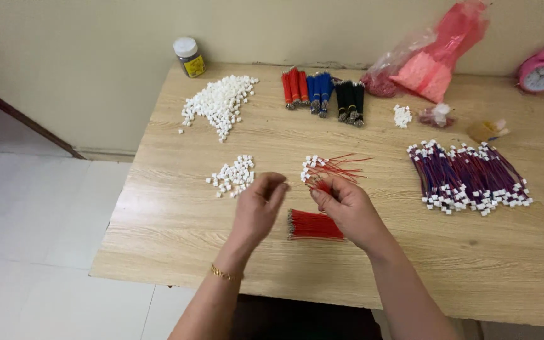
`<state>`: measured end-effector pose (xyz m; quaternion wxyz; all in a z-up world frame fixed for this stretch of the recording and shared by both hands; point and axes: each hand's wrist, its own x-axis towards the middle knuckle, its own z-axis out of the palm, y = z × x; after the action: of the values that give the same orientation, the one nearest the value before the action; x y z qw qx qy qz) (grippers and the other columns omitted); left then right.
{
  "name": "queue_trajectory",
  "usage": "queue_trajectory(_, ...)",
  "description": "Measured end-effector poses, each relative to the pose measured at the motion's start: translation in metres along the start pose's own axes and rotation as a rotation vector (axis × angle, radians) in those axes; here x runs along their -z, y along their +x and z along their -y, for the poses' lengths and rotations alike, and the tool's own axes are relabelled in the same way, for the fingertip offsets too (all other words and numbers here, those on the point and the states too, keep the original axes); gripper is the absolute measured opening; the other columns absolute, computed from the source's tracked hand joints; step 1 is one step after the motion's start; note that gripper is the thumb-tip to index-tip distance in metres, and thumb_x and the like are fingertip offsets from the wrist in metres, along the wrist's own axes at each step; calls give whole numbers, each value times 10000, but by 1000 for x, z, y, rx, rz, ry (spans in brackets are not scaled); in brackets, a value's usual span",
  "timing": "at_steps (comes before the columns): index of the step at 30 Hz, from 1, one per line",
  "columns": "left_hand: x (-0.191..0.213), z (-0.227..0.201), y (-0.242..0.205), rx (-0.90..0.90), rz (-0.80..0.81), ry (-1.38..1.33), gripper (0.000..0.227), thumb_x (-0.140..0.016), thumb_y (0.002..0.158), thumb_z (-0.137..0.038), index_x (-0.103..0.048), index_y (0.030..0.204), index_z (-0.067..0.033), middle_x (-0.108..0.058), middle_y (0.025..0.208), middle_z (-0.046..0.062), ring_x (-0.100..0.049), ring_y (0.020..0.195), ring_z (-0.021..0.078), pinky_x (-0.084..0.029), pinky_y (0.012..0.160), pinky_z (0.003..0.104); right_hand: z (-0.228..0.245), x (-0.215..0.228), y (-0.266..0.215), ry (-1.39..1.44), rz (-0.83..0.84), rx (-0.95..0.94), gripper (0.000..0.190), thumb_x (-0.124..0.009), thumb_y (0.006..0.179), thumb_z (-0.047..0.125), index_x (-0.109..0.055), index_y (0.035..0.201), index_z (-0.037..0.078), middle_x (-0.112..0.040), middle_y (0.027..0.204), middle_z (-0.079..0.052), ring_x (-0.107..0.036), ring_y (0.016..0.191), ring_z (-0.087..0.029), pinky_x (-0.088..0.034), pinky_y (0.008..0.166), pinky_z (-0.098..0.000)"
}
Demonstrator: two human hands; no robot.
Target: Assemble small white connectors onto the ends of red wires
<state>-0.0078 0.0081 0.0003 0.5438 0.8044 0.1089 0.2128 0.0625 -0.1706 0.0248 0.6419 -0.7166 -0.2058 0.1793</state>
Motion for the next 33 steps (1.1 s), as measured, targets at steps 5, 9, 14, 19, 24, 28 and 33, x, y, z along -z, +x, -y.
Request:
queue_trajectory(5,-20,-27,-4,147,110,-537,183,-669,905,-128,-698,1066,-46,-731,857,99,-645,770,132,-561,727,269,30,-2,-4,-60,19,35,121,-640,916,129,-666,927,12,-573,631,-58,-524,662,-145,-455,652,-273)
queue_trajectory(9,-24,-27,-6,154,104,-568,136,-649,920,-128,-695,1017,-45,-719,819,93,-632,723,124,-553,693,264,40,0,-9,-65,23,61,130,-619,926,140,-672,940,23,-559,632,-61,-522,665,-145,-465,650,-283)
queue_trajectory(14,-24,-38,-12,233,52,-612,153,-650,923,-145,-693,1010,-28,-709,815,103,-618,700,127,-555,677,247,39,-1,-15,-26,-24,106,151,-563,969,149,-649,971,25,-558,608,-69,-530,642,-148,-474,653,-291)
queue_trajectory(19,-31,-31,-14,252,33,-696,176,-666,906,-120,-697,1044,-15,-714,861,108,-640,739,122,-566,713,245,52,-3,-19,-16,-43,103,148,-652,885,63,-707,1008,2,-689,764,-102,-575,754,-152,-516,750,-318)
queue_trajectory(24,-34,-19,-16,275,38,-825,231,-623,915,-66,-685,1127,4,-711,948,109,-676,814,138,-585,760,261,54,-4,-21,-68,-72,148,125,-668,870,65,-724,974,24,-693,754,-105,-596,762,-137,-524,733,-313)
queue_trajectory(28,-37,-8,-17,268,13,-918,256,-628,896,-11,-677,1146,15,-704,997,123,-693,868,172,-598,804,305,70,-9,-25,-249,-109,215,89,-693,850,119,-745,888,59,-687,723,-125,-640,751,-155,-524,719,-345)
queue_trajectory(33,-36,2,-17,260,28,-939,254,-649,870,18,-657,1124,31,-686,989,138,-694,875,204,-603,808,331,75,-4,-24,-333,-81,225,108,-690,854,147,-731,843,47,-668,692,-162,-656,703,-247,-517,691,-384)
